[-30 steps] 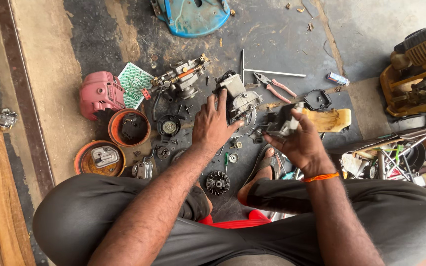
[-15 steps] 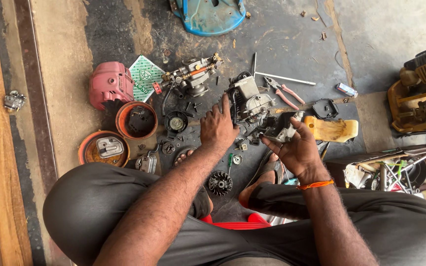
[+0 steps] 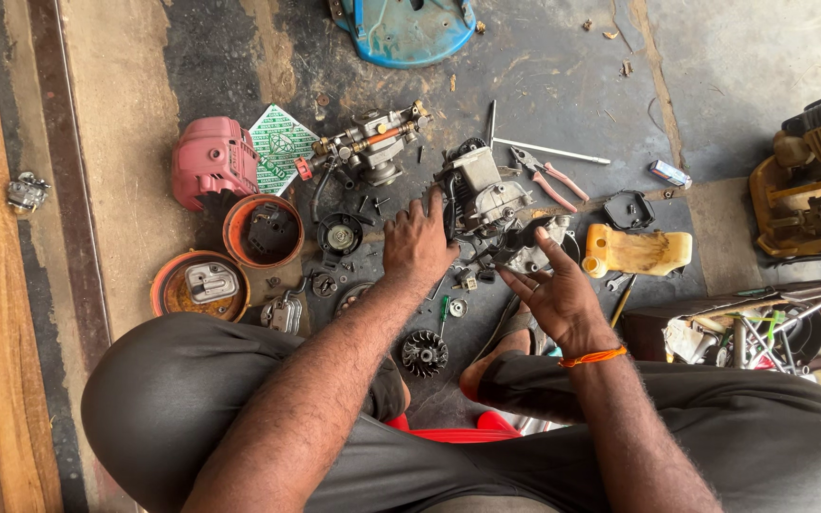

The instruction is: The person sits on the floor repairing a small petrol engine. They use a screwdriver to work on the crankcase, remove a side cover, handle the crankshaft and sprocket, reposition the housing, and continue unscrewing and fitting parts while surrounded by scattered engine components and tools.

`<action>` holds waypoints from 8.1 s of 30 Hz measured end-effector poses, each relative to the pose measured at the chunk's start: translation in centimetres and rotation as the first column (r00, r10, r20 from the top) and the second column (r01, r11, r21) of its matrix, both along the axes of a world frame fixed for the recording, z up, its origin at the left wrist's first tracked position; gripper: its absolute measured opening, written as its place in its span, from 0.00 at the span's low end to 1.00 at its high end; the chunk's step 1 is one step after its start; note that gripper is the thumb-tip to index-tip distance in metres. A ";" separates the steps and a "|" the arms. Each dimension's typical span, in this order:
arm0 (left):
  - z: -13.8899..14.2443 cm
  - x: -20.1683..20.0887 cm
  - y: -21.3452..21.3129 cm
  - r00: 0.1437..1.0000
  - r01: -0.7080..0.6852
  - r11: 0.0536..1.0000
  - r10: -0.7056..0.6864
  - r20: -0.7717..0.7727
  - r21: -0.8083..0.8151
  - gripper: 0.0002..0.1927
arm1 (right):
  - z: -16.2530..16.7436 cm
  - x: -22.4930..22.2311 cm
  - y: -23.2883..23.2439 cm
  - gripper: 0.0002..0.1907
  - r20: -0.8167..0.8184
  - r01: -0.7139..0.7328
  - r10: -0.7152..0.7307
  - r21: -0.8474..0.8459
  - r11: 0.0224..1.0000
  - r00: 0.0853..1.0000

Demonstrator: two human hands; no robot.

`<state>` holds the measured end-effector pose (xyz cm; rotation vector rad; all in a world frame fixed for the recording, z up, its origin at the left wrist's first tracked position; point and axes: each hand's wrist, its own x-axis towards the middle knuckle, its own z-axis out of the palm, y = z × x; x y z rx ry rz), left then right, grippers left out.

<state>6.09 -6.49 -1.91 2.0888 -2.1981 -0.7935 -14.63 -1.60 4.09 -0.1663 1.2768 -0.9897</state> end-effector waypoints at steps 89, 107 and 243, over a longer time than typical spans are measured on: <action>-2.4 -0.6 0.6 0.952 -0.121 0.991 0.133 -0.274 0.061 0.29 | -3.0 2.4 0.0 0.53 0.037 0.093 -0.092 -0.024 0.995 0.995; -0.1 -0.7 -0.6 0.969 -0.065 0.996 0.077 -0.235 0.059 0.17 | -0.5 1.8 -0.7 0.52 -0.069 0.015 -0.016 -0.010 1.000 0.997; 10.2 25.3 26.6 -0.025 -0.303 0.630 0.745 -0.667 0.715 0.44 | 14.3 -2.6 4.8 0.31 -0.766 -0.804 0.567 0.525 0.279 -0.303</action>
